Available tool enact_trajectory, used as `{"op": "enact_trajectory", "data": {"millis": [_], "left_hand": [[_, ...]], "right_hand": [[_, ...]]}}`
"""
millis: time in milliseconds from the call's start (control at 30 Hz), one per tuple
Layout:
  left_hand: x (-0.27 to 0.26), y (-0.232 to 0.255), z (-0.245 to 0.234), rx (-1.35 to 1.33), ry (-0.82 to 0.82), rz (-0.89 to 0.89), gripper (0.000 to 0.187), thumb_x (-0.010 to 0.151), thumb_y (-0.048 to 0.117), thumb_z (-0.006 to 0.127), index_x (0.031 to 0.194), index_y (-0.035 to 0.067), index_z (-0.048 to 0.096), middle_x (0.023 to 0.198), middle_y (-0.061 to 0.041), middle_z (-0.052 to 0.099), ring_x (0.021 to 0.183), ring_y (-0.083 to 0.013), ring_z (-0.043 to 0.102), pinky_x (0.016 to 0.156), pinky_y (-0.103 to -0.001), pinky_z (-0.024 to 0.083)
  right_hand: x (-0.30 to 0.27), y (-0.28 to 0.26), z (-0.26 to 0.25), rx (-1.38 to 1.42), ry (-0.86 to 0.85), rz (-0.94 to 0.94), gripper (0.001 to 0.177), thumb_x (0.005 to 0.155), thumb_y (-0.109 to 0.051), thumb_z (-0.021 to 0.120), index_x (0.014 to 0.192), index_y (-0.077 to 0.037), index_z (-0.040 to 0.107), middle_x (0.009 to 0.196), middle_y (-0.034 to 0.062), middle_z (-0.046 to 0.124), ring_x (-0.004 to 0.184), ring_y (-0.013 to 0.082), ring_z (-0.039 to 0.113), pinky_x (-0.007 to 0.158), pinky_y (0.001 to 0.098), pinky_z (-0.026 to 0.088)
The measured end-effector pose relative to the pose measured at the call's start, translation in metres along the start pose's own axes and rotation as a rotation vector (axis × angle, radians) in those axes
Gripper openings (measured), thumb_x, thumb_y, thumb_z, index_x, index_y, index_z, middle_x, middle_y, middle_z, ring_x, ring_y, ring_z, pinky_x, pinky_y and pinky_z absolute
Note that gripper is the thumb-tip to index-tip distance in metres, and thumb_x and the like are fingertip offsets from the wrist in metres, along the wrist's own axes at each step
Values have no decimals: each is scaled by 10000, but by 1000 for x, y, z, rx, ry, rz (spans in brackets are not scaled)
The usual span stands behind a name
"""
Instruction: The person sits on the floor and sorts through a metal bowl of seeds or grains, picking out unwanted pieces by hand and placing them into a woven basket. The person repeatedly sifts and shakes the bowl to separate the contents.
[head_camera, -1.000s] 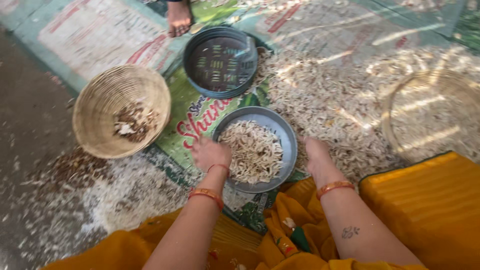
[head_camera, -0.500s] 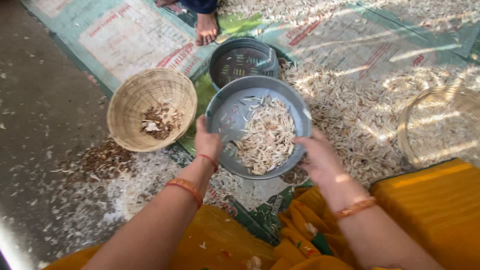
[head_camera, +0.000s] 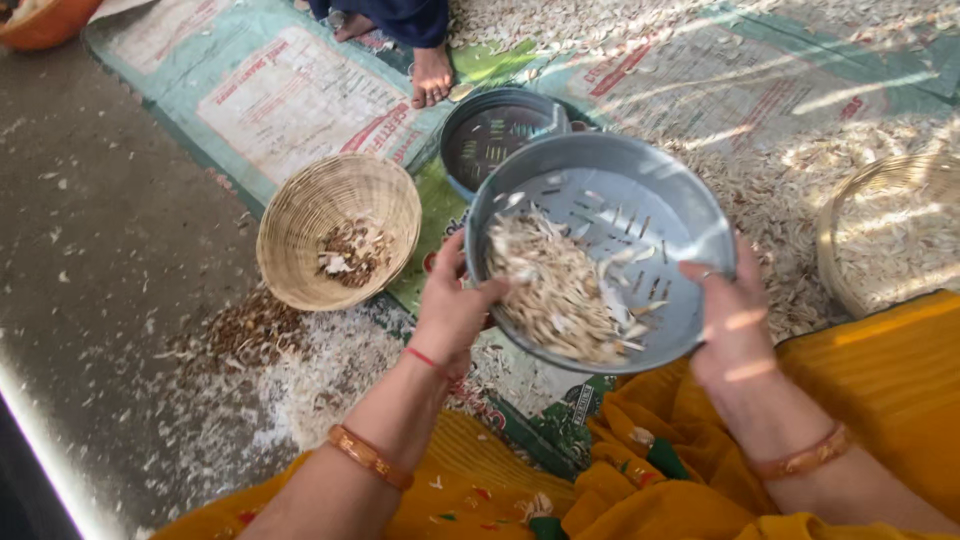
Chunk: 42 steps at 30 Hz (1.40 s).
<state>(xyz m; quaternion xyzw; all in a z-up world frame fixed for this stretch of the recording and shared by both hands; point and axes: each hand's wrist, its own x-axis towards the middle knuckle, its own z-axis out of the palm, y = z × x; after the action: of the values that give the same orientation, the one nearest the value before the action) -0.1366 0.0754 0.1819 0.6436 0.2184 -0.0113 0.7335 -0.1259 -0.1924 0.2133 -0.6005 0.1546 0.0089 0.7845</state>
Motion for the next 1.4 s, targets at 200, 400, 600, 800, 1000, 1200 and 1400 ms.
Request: {"op": "enact_trajectory", "data": {"millis": [200, 400, 600, 800, 1000, 1200, 1400], "left_hand": [[46, -23, -32, -66, 103, 141, 772, 802, -105, 599, 1507, 151, 418, 1367, -150, 614, 1037, -229, 691, 773, -342, 608], [50, -27, -13, -18, -9, -25, 582, 885, -14, 681, 1448, 93, 580, 1194, -187, 666, 910, -231, 669, 702, -339, 569], [31, -3, -11, -104, 77, -4, 531, 847, 3, 612, 1357, 148, 583, 1106, -107, 676, 858, -216, 705, 670, -385, 636], [54, 6, -25, 64, 200, -151, 408, 901, 12, 552, 1291, 100, 634, 1058, -113, 738, 848, -224, 742, 732, -384, 667], [47, -27, -8, -68, 12, 131, 543, 778, -88, 627, 1297, 71, 618, 1005, -93, 685, 752, -189, 669, 590, -347, 600], [66, -6, -39, -149, 194, 230, 559, 764, -78, 474, 1269, 72, 662, 1023, -68, 756, 825, -190, 775, 702, -328, 660], [45, -48, 13, -102, -53, 215, 482, 776, -87, 725, 1236, 37, 654, 1076, -54, 728, 837, -151, 670, 606, -282, 572]], "right_hand": [[-23, -3, 29, -3, -104, 140, 567, 876, -32, 547, 1425, -175, 554, 1282, 33, 641, 1218, 229, 562, 995, 480, 444], [-12, -19, 32, 26, 147, 172, 554, 864, -73, 527, 1391, -242, 513, 1239, 19, 634, 1193, 248, 610, 1006, 496, 536], [12, 12, 11, 11, -64, 98, 435, 926, -96, 548, 1359, -130, 563, 1174, 62, 638, 1120, 261, 593, 971, 474, 531], [14, 20, 10, 37, -69, 41, 446, 887, -69, 569, 1317, -183, 582, 1168, -20, 649, 1095, 185, 607, 971, 395, 514], [20, 11, -3, 192, -47, 66, 281, 956, -99, 550, 1237, -115, 536, 1202, 15, 600, 1170, 205, 633, 1041, 428, 561], [-2, 14, 14, 108, -277, 81, 495, 910, -35, 511, 1391, -145, 562, 1326, 30, 637, 1167, 222, 597, 1019, 451, 519], [16, 8, 0, 99, -61, -68, 446, 893, -36, 503, 1331, -118, 504, 1262, 68, 638, 1173, 264, 689, 1013, 489, 560]]}}
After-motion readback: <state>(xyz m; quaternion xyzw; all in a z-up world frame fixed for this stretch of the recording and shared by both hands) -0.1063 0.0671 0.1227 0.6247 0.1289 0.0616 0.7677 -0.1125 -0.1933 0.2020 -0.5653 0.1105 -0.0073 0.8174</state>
